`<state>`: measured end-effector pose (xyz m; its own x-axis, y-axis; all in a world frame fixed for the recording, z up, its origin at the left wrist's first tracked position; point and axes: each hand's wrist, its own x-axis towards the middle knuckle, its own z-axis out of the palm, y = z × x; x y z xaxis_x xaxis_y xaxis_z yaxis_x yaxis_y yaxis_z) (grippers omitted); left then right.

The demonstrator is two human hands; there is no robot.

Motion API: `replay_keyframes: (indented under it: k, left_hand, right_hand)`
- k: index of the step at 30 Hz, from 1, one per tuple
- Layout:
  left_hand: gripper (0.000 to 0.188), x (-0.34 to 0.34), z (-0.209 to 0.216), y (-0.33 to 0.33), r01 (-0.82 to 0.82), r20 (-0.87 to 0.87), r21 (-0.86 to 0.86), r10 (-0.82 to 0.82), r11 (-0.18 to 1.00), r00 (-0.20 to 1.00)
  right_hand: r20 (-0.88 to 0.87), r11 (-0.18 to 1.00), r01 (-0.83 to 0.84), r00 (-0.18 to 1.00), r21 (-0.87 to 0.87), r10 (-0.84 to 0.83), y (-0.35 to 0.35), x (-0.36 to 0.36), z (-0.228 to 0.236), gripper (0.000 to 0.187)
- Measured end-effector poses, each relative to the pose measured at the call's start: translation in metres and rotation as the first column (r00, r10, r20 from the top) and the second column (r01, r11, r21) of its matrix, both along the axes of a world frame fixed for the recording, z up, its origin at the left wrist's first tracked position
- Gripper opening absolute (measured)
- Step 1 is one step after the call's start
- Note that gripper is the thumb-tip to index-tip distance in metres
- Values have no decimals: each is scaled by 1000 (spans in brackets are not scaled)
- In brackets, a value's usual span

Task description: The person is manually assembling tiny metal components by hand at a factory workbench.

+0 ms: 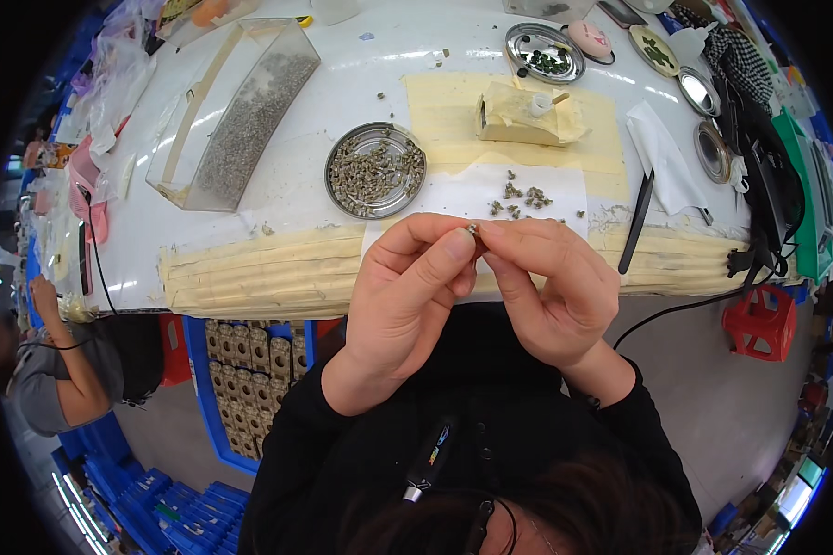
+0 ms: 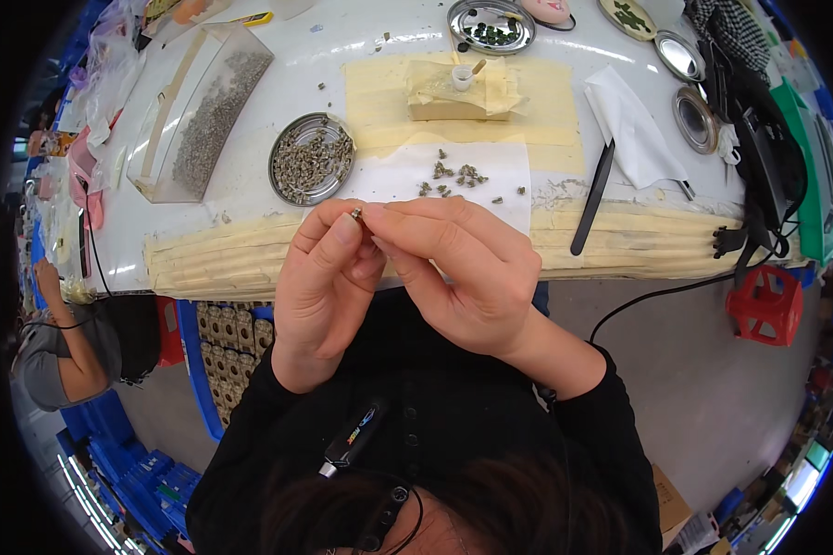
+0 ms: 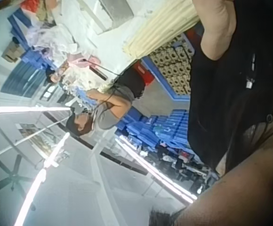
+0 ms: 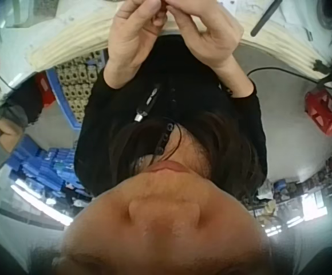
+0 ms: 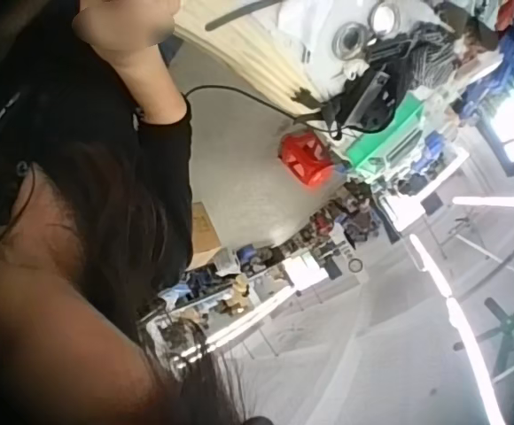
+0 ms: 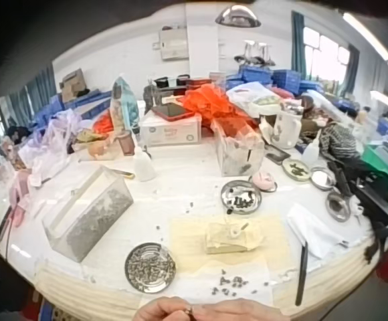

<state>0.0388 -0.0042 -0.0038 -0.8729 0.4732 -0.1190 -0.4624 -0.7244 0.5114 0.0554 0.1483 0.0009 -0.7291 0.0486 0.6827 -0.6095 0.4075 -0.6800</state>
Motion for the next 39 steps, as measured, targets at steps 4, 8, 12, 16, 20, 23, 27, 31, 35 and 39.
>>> replay_keyframes:
  k: [4, 8, 12, 16, 20, 23, 27, 31, 35, 39]
  left_hand:
    - [14, 1, 1, 0, 9, -14, -33, -9, 999, 1000]
    - [14, 1, -1, 0, 0, 15, -1, 0, 1000, 1000]
    - [14, 0, -1, 0, -8, 8, -6, 8, 1000, 1000]
    - [13, 2, -2, 3, -121, -122, -113, 107, 986, 987]
    - [15, 4, 0, 4, -441, -525, -390, 198, 808, 828]
    - [17, 4, -2, 1, -662, -773, -441, 119, 607, 624]
    - [20, 3, 1, 6, -774, -850, -406, 110, 485, 515]
    - [22, -2, 0, 6, -826, -908, -335, 81, 454, 412]
    - [22, -3, 0, 7, -837, -920, -308, 83, 453, 383]
    - [23, -3, -1, 7, -839, -921, -311, 78, 447, 382]
  right_hand:
    - [-18, 1000, 6, 1000, 19, -5, 0, 0, 0, 26]
    - [-23, 1000, 6, 1000, 27, -5, -1, -1, 0, 26]
    - [-25, 1000, 11, 1000, 27, -10, -1, -1, -1, 25]
    - [24, 999, -15, 1000, -33, 15, -2, 0, 0, 25]
    - [135, 984, -31, 989, -178, 55, -2, 2, -4, 24]
    - [110, 989, -38, 992, -145, 54, 1, 1, -5, 24]
    - [63, 993, -58, 996, -99, 65, 2, -1, -4, 23]
    - [84, 992, -54, 994, -114, 63, 2, 0, -4, 22]
    - [98, 990, -57, 993, -129, 70, 1, 1, -4, 21]
    - [110, 989, -61, 991, -135, 76, 2, 2, -4, 21]
